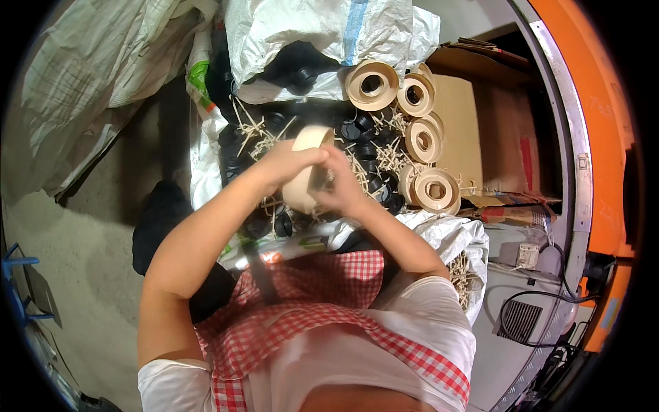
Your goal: The person picks up plastic rings from a bin and removes thin plastic debris from them by hand, then places the cleaned rings into a large white bag.
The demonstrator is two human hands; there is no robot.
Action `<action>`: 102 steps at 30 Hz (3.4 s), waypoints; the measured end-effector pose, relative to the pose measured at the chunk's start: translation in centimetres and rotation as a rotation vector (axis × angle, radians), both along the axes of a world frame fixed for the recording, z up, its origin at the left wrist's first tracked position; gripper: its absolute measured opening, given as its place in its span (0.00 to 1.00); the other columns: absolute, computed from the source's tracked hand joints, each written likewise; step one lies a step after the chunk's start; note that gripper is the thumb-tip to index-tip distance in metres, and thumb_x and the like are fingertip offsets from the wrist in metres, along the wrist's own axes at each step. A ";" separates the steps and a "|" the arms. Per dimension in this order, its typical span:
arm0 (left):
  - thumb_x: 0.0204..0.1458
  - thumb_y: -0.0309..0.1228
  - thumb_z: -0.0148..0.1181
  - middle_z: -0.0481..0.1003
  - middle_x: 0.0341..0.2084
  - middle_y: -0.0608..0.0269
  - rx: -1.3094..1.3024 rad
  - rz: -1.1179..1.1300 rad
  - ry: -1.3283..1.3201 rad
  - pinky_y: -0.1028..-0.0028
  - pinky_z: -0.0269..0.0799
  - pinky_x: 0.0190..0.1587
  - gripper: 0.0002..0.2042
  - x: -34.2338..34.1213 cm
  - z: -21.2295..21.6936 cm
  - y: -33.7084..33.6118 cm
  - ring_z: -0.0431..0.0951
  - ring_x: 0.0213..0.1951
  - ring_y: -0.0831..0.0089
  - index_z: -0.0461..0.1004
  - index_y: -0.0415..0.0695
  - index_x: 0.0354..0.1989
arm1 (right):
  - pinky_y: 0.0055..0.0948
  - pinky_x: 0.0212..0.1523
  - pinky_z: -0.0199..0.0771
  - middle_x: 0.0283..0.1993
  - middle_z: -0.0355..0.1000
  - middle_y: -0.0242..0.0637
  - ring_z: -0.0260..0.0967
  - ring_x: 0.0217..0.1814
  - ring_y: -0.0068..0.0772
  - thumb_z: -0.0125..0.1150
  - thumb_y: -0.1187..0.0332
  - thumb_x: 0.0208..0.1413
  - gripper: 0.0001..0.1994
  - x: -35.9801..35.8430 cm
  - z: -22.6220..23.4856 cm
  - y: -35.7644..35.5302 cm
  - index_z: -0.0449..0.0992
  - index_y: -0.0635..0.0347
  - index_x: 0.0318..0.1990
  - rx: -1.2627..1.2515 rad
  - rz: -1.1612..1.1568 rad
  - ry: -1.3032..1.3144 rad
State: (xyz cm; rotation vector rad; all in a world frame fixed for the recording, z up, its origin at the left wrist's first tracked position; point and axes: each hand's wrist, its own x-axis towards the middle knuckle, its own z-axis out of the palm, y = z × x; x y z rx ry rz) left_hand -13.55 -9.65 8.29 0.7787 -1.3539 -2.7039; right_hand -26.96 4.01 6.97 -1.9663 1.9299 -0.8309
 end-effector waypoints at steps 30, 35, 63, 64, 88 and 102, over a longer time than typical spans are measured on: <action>0.37 0.40 0.63 0.54 0.60 0.38 -0.884 0.266 -0.523 0.64 0.53 0.63 0.44 -0.1 -6.5 0.4 0.56 0.62 0.48 0.50 0.31 0.62 | 0.36 0.64 0.51 0.63 0.57 0.51 0.52 0.66 0.48 0.64 0.60 0.47 0.23 -17.3 -10.0 -8.7 0.73 0.60 0.50 0.434 -0.486 0.384; 0.45 0.40 0.62 0.57 0.60 0.39 -0.389 0.455 -0.215 0.67 0.52 0.63 0.40 -1.9 -6.1 0.1 0.57 0.63 0.55 0.51 0.32 0.62 | 0.24 0.40 0.70 0.36 0.72 0.37 0.70 0.36 0.26 0.55 0.77 0.51 0.07 -12.7 -9.3 -7.2 0.72 0.66 0.38 -0.316 -0.736 -0.076; 0.46 0.27 0.61 0.72 0.40 0.62 0.194 0.324 0.251 0.74 0.73 0.41 0.23 -0.5 -1.2 1.5 0.73 0.41 0.76 0.64 0.40 0.52 | 0.27 0.46 0.67 0.41 0.73 0.39 0.69 0.44 0.33 0.47 0.74 0.56 0.09 -1.7 -3.5 -4.3 0.73 0.63 0.42 -0.091 -0.505 -0.171; 0.46 0.27 0.61 0.72 0.40 0.62 0.189 0.309 0.258 0.74 0.73 0.41 0.23 -0.5 -0.6 1.6 0.73 0.41 0.76 0.64 0.40 0.52 | 0.21 0.44 0.67 0.41 0.73 0.35 0.69 0.43 0.23 0.46 0.77 0.58 0.10 -0.8 -3.1 -4.1 0.73 0.64 0.44 -0.113 -0.510 -0.210; 0.42 0.37 0.65 0.74 0.37 0.60 -0.566 -0.050 0.125 0.75 0.70 0.42 0.26 0.3 -0.1 2.9 0.74 0.39 0.75 0.67 0.39 0.50 | 0.29 0.38 0.76 0.50 0.67 0.47 0.72 0.40 0.38 0.47 0.50 0.59 0.36 -0.5 -1.1 3.1 0.36 0.55 0.67 0.351 -0.313 -1.148; 0.45 0.26 0.58 0.67 0.48 0.56 -0.281 0.252 0.071 0.72 0.71 0.45 0.34 0.4 -3.6 2.1 0.71 0.45 0.70 0.52 0.42 0.63 | 0.39 0.41 0.71 0.33 0.73 0.48 0.72 0.38 0.44 0.61 0.56 0.48 0.36 -5.4 -0.5 5.7 0.54 0.65 0.61 0.484 -0.540 -0.022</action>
